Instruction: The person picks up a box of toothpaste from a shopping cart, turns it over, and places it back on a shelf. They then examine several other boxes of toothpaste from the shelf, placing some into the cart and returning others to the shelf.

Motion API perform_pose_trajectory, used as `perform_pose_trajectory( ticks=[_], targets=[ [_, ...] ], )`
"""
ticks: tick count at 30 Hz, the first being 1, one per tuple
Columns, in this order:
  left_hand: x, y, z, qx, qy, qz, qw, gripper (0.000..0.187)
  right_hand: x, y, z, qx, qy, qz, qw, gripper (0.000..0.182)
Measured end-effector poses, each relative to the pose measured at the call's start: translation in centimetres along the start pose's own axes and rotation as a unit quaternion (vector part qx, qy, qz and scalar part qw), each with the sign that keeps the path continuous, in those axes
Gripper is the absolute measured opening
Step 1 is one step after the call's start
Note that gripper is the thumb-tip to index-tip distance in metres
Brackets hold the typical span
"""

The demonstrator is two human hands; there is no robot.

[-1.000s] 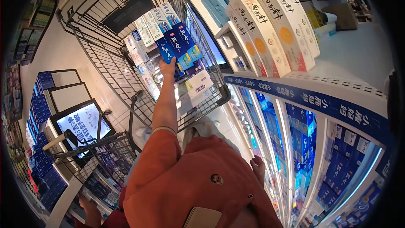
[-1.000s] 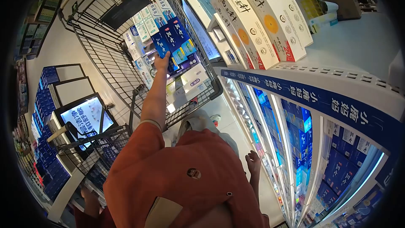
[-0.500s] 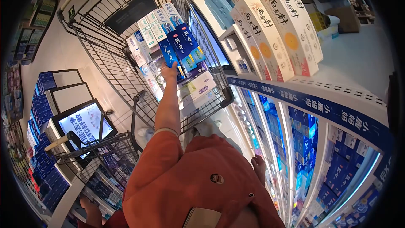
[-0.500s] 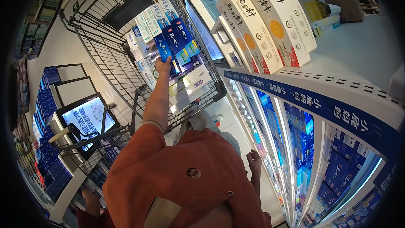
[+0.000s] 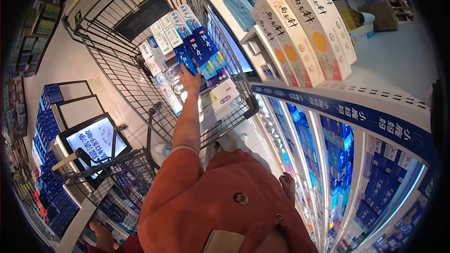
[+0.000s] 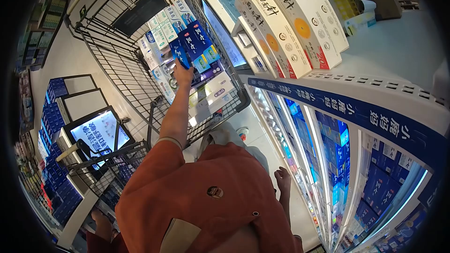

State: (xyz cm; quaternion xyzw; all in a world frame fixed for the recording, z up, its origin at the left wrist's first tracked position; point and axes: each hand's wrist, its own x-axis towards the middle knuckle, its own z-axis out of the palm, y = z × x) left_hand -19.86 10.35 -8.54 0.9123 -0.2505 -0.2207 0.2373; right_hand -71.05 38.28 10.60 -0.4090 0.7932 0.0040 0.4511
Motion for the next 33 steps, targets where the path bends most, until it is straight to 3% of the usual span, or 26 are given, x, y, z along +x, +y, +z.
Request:
perform_pose_trajectory(
  ticks=[4,7,9,10,14,17,20,22,23,25,27,29,31,33],
  targets=[
    [0.5,-0.6,-0.1,-0.023,-0.003,-0.022,0.999,0.086,0.0,0.5,0.1,0.009,0.001,-0.004,1.0,0.049],
    [0.6,-1.4,-0.5,-0.105,0.041,0.044,0.993,0.083,0.6,1.9,0.4,0.014,0.001,-0.012,1.0,0.048],
    [2.6,-4.3,2.0,-0.221,0.018,0.017,0.975,0.078,0.8,2.5,0.4,0.021,0.009,-0.021,1.0,0.047],
    [2.9,-5.1,2.5,-0.375,-0.005,0.056,0.925,0.077,0.8,2.5,0.3,0.009,0.012,-0.021,1.0,0.048],
    [-0.6,-1.5,-2.7,-0.318,-0.002,-0.032,0.948,0.077,1.1,4.5,0.4,0.046,0.009,-0.024,0.999,0.048],
    [-1.2,-2.8,-4.2,-0.302,0.004,-0.019,0.953,0.079,1.4,7.0,0.1,0.052,0.016,-0.048,0.997,0.049],
    [-5.8,-1.0,-7.2,-0.288,0.049,-0.026,0.956,0.077,2.2,10.4,-0.5,0.055,0.01,-0.075,0.996,0.05],
    [-8.0,-1.1,-8.4,-0.435,0.041,0.019,0.899,0.076,2.4,12.4,-1.3,0.059,0.008,-0.098,0.993,0.05],
    [-10.0,-0.3,-9.6,-0.434,0.048,0.028,0.899,0.076,2.3,12.9,-1.7,0.055,0.009,-0.113,0.992,0.05],
    [-15.2,1.4,-12.0,-0.53,0.038,0.077,0.844,0.072,2.0,13.6,-2.8,0.058,0.004,-0.14,0.988,0.051],
    [-22.6,4.7,-15.1,-0.526,0.045,0.051,0.848,0.069,2.1,14.3,-3.6,0.065,-0.007,-0.188,0.98,0.051],
    [-28.0,5.8,-16.7,-0.557,0.028,0.11,0.823,0.068,1.0,12.6,-4.9,0.086,-0.016,-0.204,0.975,0.05],
    [-33.2,7.3,-18.0,-0.554,0.026,0.133,0.821,0.069,-0.4,10.7,-6.3,0.103,-0.016,-0.296,0.949,0.048],
    [-37.9,8.4,-18.6,-0.627,-0.052,0.17,0.759,0.07,-2.7,8.0,-7.8,0.111,-0.019,-0.343,0.933,0.05]
  ],
)
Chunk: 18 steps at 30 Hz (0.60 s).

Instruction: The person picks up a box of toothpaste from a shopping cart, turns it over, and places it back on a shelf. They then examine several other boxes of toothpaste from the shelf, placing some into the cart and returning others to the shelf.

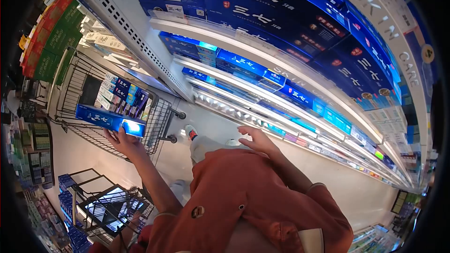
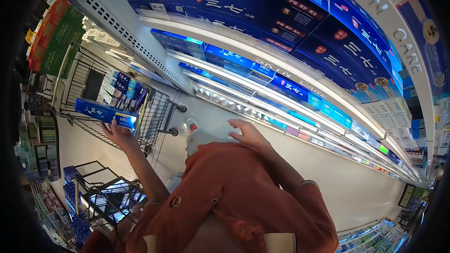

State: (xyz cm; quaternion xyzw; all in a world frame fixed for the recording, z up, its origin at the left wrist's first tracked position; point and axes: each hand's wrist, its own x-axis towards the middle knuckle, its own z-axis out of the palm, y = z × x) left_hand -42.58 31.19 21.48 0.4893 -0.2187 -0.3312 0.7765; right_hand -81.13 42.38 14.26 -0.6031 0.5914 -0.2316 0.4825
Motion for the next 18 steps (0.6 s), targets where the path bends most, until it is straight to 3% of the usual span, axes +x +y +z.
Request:
perform_pose_trajectory(
  ticks=[5,7,10,14,18],
  targets=[
    [-7.6,-0.3,3.5,-0.08,-0.211,-0.077,0.971,0.08,-1.7,-10.5,-1.7,0.053,-0.004,-0.106,0.993,0.069],
    [-10.8,-0.9,5.7,-0.064,-0.25,-0.129,0.957,0.08,-2.1,-11.2,-1.7,0.032,0.037,-0.166,0.985,0.079],
    [-14.4,-2.7,8.7,-0.084,-0.348,-0.18,0.916,0.073,-2.5,-10.3,-1.7,0.01,0.118,-0.207,0.971,0.081],
    [-18.4,-3.9,11.4,-0.074,-0.436,-0.243,0.863,0.068,-3.4,-7.7,-2.2,-0.003,0.262,-0.195,0.945,0.068],
    [-20.5,-4.7,13.4,-0.099,-0.456,-0.277,0.84,0.071,-5.1,-6.0,-3.2,0.045,0.339,-0.174,0.923,0.059]
  ],
)
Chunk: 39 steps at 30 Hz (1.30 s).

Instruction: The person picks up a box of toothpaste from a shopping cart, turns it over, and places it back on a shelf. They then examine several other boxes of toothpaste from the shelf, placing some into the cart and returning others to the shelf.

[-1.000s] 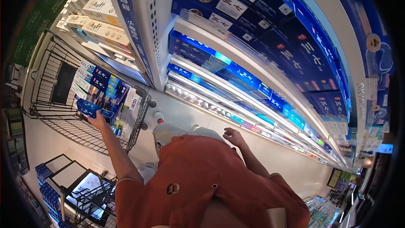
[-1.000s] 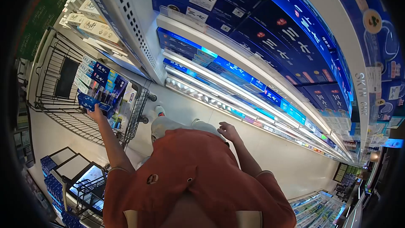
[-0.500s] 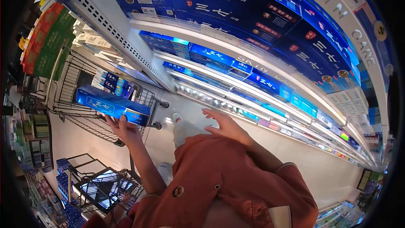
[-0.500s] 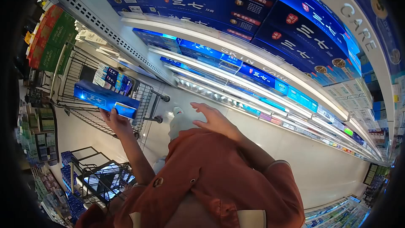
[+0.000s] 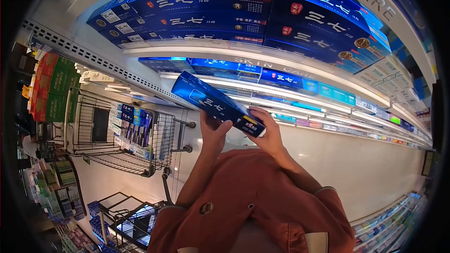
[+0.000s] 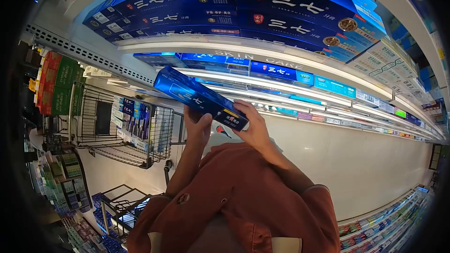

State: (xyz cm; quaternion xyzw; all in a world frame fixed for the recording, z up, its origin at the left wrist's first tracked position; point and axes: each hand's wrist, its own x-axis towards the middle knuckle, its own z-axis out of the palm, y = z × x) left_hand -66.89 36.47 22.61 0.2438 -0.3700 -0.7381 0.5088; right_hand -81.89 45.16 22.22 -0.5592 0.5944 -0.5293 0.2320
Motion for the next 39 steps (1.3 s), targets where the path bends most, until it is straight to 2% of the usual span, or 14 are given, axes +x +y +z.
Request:
perform_pose_trajectory(
  ticks=[3,4,6,8,9,14,16,22,26,32,33,35,36,39],
  targets=[
    [1.3,0.4,0.3,-0.039,-0.027,-0.021,0.999,0.071,-0.5,0.0,-1.7,0.012,0.022,0.013,1.0,0.057],
    [1.8,0.6,0.4,-0.053,-0.046,-0.037,0.997,0.07,-0.7,0.2,-2.4,0.061,0.014,0.044,0.997,0.057],
    [2.5,0.3,0.5,-0.018,-0.048,-0.035,0.998,0.067,-1.1,0.2,-4.1,0.098,-0.003,0.081,0.992,0.055],
    [3.4,0.4,0.6,-0.085,-0.044,-0.053,0.994,0.05,-1.8,0.2,-5.7,0.146,0.0,0.185,0.972,0.055],
    [3.9,-0.8,-1.2,-0.094,-0.078,-0.039,0.992,0.042,-2.1,0.1,-6.3,0.192,0.019,0.206,0.959,0.055],
    [3.9,-0.2,-0.2,-0.045,-0.03,-0.093,0.994,0.032,-2.4,1.0,-8.1,0.305,0.108,0.145,0.935,0.044],
    [3.7,-0.7,-0.2,-0.057,0.007,-0.126,0.99,0.029,-2.6,0.9,-8.6,0.32,0.125,0.169,0.924,0.04],
    [3.0,-1.4,-0.6,-0.044,0.017,-0.165,0.985,0.033,-3.3,1.8,-8.7,0.294,0.156,0.178,0.926,0.036],
    [2.7,-0.9,-1.2,0.011,-0.035,-0.142,0.989,0.031,-3.5,2.1,-9.5,0.265,0.183,0.221,0.921,0.041],
    [2.8,-0.3,-1.8,0.127,-0.079,-0.208,0.967,0.03,-4.0,2.3,-10.7,0.286,0.166,0.24,0.913,0.043],
    [2.9,-0.1,-1.9,0.125,-0.077,-0.206,0.967,0.03,-4.0,2.4,-10.7,0.263,0.162,0.236,0.921,0.046],
    [3.1,0.4,-2.2,0.106,-0.103,-0.28,0.948,0.028,-4.0,2.1,-10.9,0.24,0.155,0.231,0.93,0.049],
    [3.0,0.7,-2.3,0.106,-0.101,-0.278,0.949,0.028,-4.0,1.8,-10.9,0.247,0.155,0.237,0.927,0.053],
    [3.1,1.0,-3.1,0.089,-0.131,-0.319,0.935,0.038,-4.1,1.3,-11.7,0.25,0.124,0.248,0.928,0.056]
  ],
)
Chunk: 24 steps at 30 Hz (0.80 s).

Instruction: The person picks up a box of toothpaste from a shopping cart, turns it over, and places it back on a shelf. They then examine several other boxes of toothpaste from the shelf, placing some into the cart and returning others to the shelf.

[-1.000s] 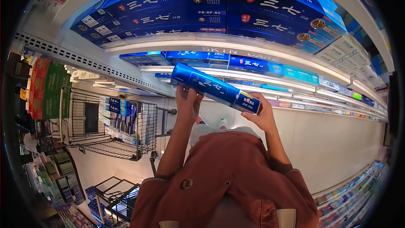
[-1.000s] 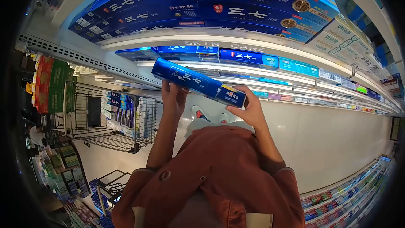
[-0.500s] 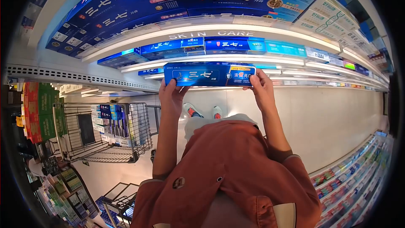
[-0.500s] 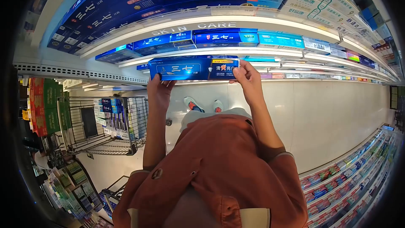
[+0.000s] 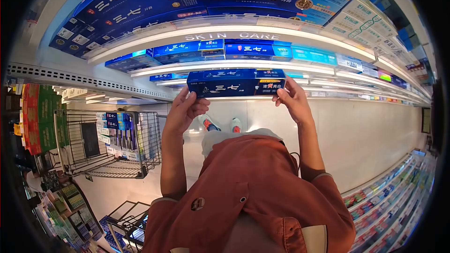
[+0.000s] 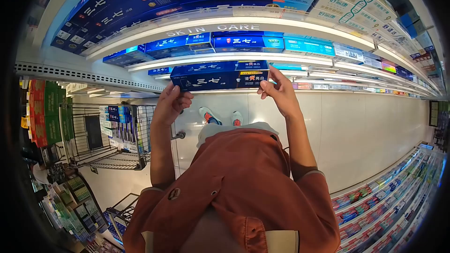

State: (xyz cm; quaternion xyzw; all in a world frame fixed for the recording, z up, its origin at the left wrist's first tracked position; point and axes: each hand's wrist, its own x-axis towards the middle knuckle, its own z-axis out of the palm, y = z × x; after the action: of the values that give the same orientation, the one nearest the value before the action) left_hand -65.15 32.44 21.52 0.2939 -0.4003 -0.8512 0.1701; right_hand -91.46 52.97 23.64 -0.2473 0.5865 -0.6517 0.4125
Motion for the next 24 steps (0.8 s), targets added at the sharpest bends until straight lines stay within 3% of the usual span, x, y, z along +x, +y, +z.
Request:
perform_pose_trajectory(
  ticks=[4,6,10,12,14,17,19,24],
  targets=[
    [-0.6,0.0,-0.2,0.014,-0.009,0.017,1.0,0.047,0.0,-0.1,-0.7,0.006,-0.036,0.019,0.999,0.059],
    [-0.8,0.2,-0.4,-0.058,-0.075,-0.002,0.996,0.062,-0.1,0.0,-1.0,0.012,-0.045,0.016,0.999,0.06],
    [-0.9,0.9,-0.1,-0.055,-0.091,-0.018,0.994,0.077,-0.5,-0.5,-0.9,0.048,-0.083,0.015,0.995,0.064],
    [-0.9,1.1,0.3,-0.054,-0.078,-0.021,0.995,0.074,-0.5,-0.6,-0.7,0.077,-0.081,0.031,0.993,0.071],
    [-0.8,1.0,0.7,-0.051,-0.046,-0.03,0.997,0.066,-0.5,-0.6,-0.8,0.096,-0.084,0.033,0.991,0.047],
    [-0.8,0.8,1.0,-0.02,-0.019,-0.022,0.999,0.058,-0.3,0.5,-0.5,0.115,-0.047,0.057,0.991,0.038],
    [-1.1,0.8,1.4,-0.048,-0.009,-0.01,0.999,0.051,-0.3,0.7,-0.7,0.092,-0.05,0.056,0.993,0.04],
    [-1.5,0.9,1.3,-0.018,-0.009,0.004,1.0,0.059,-0.7,-0.1,0.3,0.075,-0.008,0.01,0.997,0.053]
  ],
)
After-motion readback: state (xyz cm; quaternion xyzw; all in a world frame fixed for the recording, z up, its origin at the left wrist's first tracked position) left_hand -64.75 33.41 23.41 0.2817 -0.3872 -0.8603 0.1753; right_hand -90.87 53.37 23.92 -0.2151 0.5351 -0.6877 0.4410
